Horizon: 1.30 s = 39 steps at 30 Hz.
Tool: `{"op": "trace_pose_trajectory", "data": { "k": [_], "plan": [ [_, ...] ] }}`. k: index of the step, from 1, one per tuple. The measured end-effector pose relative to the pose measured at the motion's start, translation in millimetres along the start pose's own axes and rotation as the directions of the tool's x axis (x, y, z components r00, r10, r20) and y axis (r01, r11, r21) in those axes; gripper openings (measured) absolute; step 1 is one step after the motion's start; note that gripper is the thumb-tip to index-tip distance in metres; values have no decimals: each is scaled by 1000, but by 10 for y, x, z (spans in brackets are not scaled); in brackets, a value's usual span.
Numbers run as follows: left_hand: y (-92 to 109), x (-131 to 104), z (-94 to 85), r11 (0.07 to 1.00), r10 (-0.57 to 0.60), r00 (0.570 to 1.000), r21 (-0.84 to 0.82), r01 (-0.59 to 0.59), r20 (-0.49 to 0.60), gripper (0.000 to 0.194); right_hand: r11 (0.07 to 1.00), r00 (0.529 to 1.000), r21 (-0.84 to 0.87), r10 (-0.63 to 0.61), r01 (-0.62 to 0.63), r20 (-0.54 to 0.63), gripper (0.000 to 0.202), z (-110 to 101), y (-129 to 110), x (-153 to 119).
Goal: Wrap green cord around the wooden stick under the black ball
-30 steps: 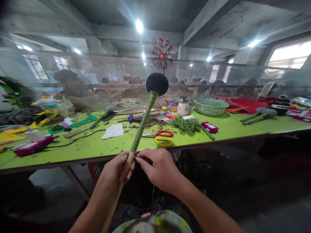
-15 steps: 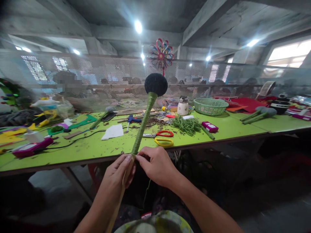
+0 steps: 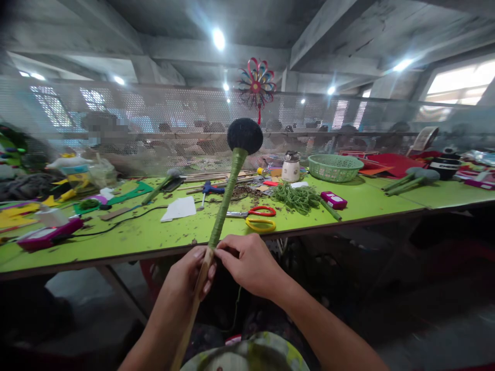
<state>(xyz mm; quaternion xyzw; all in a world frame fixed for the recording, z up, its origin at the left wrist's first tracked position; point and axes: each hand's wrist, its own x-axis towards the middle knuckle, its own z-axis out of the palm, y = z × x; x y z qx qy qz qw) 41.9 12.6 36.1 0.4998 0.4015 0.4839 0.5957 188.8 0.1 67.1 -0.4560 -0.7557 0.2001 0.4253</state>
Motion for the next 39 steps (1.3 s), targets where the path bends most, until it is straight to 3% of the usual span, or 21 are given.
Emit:
{"op": "trace_pose_trajectory", "data": {
  "k": [5, 12, 25, 39],
  "plan": [
    [-47, 17, -6, 1000, -1, 1000, 7, 1, -26, 33, 998, 1000, -70, -1, 1, 2, 15, 40, 8, 18],
    [-102, 33, -63, 998, 16, 999, 61, -18, 27, 30, 994, 1000, -107, 28, -27, 10, 17, 45, 28, 8],
    [-77, -41, -72, 998, -55, 989, 1, 55, 138, 27, 993, 997, 92, 72, -72, 12, 17, 69, 62, -6],
    [-36, -70, -81, 999, -38, 989, 16, 36, 140, 31, 986, 997, 150, 82, -80, -7, 17, 119, 88, -32]
  ]
}}
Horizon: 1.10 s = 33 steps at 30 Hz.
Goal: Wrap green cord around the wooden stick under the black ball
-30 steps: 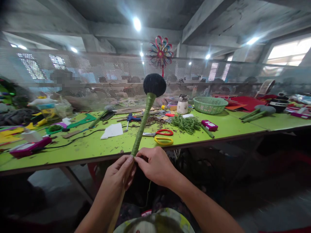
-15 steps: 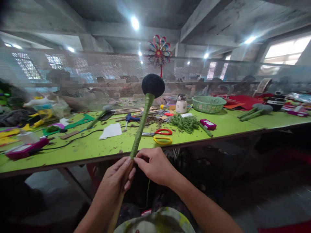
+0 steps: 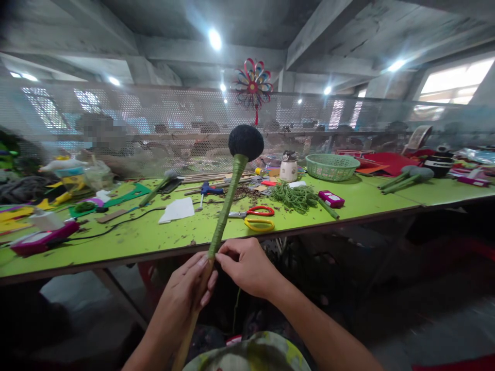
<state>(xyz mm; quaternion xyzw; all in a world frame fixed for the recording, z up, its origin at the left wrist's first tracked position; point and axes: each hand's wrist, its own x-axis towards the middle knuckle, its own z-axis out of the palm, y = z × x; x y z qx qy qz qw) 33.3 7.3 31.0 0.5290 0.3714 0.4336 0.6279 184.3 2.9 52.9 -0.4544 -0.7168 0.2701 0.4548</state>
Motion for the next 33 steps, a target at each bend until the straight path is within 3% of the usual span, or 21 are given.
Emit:
{"op": "trace_pose_trajectory", "data": {
  "k": [9, 23, 33],
  "plan": [
    [-64, 34, 25, 1000, 26, 995, 19, -24, -94, 36, 1000, 1000, 13, -3, 3, -6, 16, -1, -7, -10],
    [-106, 47, 35, 999, 19, 993, -24, -22, -119, 39, 1000, 1000, 12, 0, 0, -1, 15, -7, 0, -34],
    [-70, 17, -21, 999, -29, 999, -36, 27, -42, 34, 998, 999, 63, -21, 24, -45, 12, 1, 58, -72]
  ]
}}
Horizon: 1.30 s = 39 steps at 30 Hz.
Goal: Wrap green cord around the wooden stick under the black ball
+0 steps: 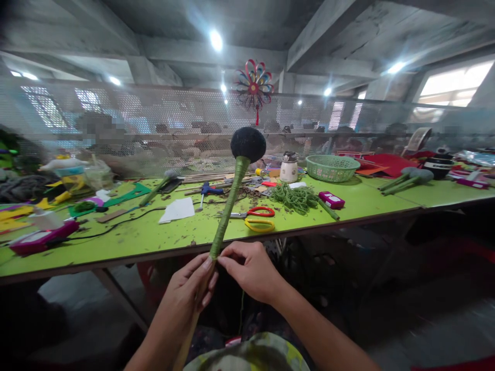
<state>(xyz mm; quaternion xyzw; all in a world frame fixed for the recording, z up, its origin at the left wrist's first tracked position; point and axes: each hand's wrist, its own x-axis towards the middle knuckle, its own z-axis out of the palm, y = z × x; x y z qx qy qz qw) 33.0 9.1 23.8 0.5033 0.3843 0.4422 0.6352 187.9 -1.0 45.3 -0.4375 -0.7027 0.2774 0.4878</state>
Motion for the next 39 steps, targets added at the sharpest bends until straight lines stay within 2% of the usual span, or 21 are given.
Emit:
{"op": "trace_pose_trajectory", "data": {
  "k": [6, 12, 17, 25, 39],
  "plan": [
    [50, -23, 28, 999, 25, 999, -24, -25, -24, 32, 1000, 1000, 3, -6, 6, -21, 12, 21, -16, -7],
    [-26, 12, 53, 1000, 23, 996, -6, -24, -81, 39, 999, 999, -28, -22, 22, -30, 13, 41, -41, -11],
    [-70, 11, 73, 998, 62, 990, 4, -62, -125, 35, 999, 999, -44, -15, 13, -45, 13, 46, -29, -12],
    [-100, 19, 56, 991, 103, 989, 99, -93, -103, 40, 998, 998, -64, -1, -3, -66, 13, 55, -29, -14],
    [-104, 19, 70, 991, 90, 990, 107, -78, -111, 41, 986, 995, -163, -1, -15, -100, 13, 63, -20, -34]
  ]
}}
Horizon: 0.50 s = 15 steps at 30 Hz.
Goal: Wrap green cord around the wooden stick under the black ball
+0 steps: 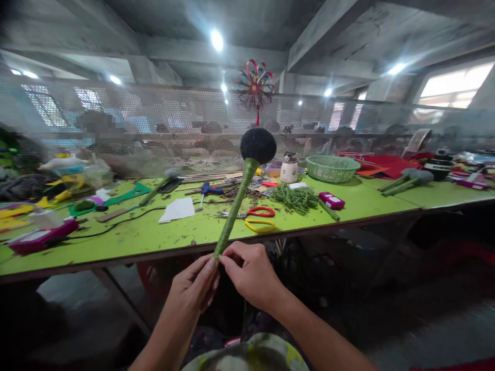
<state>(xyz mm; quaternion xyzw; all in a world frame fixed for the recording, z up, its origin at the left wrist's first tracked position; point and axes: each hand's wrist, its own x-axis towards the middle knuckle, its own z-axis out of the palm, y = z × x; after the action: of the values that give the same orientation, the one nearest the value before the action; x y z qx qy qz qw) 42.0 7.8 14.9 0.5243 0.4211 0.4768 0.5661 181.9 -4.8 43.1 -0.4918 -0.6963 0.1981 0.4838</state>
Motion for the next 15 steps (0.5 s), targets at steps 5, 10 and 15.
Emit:
{"op": "trace_pose_trajectory", "data": {
  "k": [5, 10, 15],
  "plan": [
    [-9, 0, -18, 998, -37, 999, -58, 37, 10, 42, 1000, 1000, 19, -2, 2, 5, 12, -2, 25, -9],
    [31, -1, -25, 991, -77, 995, -109, 84, 68, 42, 996, 1000, 90, 4, -5, 9, 12, 9, 50, -19],
    [64, -8, -31, 981, -113, 989, -148, 127, 98, 38, 987, 1000, 161, 18, -18, 4, 12, 35, 63, -27]
  ]
}}
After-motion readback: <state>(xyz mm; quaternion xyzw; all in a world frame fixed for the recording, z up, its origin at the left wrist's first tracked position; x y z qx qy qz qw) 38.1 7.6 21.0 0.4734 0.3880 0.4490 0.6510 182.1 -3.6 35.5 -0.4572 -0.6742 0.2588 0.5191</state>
